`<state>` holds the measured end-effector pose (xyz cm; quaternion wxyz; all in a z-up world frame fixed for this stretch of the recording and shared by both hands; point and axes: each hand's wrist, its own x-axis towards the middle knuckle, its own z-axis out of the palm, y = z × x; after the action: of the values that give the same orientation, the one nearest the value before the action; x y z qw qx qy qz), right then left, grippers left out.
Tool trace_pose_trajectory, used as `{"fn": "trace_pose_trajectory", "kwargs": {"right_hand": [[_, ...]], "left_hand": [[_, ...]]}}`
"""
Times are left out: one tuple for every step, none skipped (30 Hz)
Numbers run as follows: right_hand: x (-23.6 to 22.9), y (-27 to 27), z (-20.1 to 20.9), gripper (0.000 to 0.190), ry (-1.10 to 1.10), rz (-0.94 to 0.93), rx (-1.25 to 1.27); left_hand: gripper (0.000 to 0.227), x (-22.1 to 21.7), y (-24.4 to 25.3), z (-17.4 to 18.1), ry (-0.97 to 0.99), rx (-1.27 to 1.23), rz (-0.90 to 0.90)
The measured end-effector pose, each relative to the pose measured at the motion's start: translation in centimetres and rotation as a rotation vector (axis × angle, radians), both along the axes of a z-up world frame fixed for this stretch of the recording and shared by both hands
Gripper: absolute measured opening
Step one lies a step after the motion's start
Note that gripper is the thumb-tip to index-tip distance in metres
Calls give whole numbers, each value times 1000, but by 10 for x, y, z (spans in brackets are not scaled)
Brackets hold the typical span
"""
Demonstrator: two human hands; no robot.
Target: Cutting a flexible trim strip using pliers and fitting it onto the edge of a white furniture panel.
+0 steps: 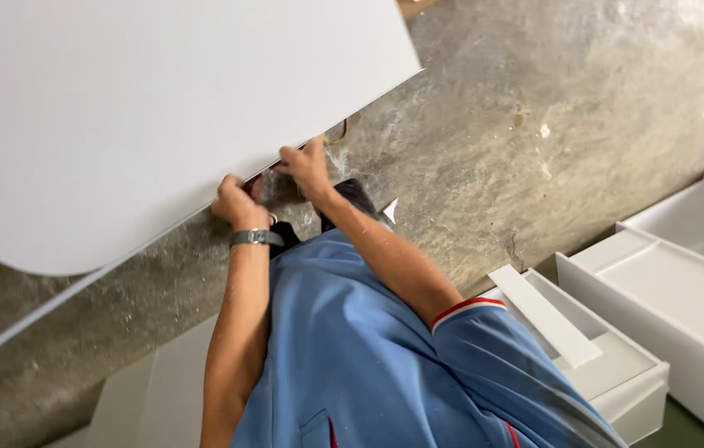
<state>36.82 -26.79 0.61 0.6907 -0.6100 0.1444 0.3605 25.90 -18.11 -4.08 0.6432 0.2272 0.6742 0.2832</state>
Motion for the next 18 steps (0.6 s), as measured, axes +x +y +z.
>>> {"fn": "trace_pose_trajectory", "kwargs": {"right_hand": [[0, -3, -3, 75, -11, -22, -1], [1, -5, -6, 75, 9, -4, -7], [2, -8, -9, 76, 28, 14, -14], [12, -18, -10, 76, 17, -8, -15], [22, -29, -12, 77, 14, -23, -29], [31, -38, -14, 78, 11, -39, -42], [49, -49, -7, 78, 5, -49, -42], [67, -60, 0, 81, -41, -112, -54], [83, -71, 6, 84, -84, -172, -67], [97, -83, 0, 84, -86, -180, -68], [107, -94, -6, 81, -106, -211, -65], [116, -104, -12, 78, -125, -243, -62], [118, -107, -11, 78, -122, -254, -58], [120, -110, -11, 83, -126, -239, -61], [119, -115, -11, 89, -129, -233, -68], [112, -118, -10, 89, -125, -254, -69], [115, -120, -11, 87, -127, -215, -43], [119, -122, -11, 86, -129, -176, -18]], "left_hand": [[9, 1, 3, 7, -11, -1, -22], [9, 1, 6, 13, 28, -57, -26], [10, 2, 9, 20, 69, -113, -29], [10, -2, 9, 14, 59, -114, -52], [11, -8, 9, 8, 29, -99, -62], [11, -13, 10, 1, -2, -83, -72], [11, -11, 9, 13, -7, -83, -83], [9, -8, 10, 24, -16, -94, -105], [9, -8, 9, 36, -20, -107, -124], [9, -5, 9, 43, -22, -108, -133], [12, -5, 8, 52, -9, -122, -206], [15, -6, 8, 61, 4, -135, -280], [15, -7, 9, 62, 8, -131, -291], [14, -7, 9, 64, -1, -164, -339], [14, -8, 9, 64, -7, -202, -395], [14, -12, 6, 71, -1, -203, -415], [21, -9, 2, 76, 52, -221, -623], [28, -5, -3, 81, 107, -235, -831]]}}
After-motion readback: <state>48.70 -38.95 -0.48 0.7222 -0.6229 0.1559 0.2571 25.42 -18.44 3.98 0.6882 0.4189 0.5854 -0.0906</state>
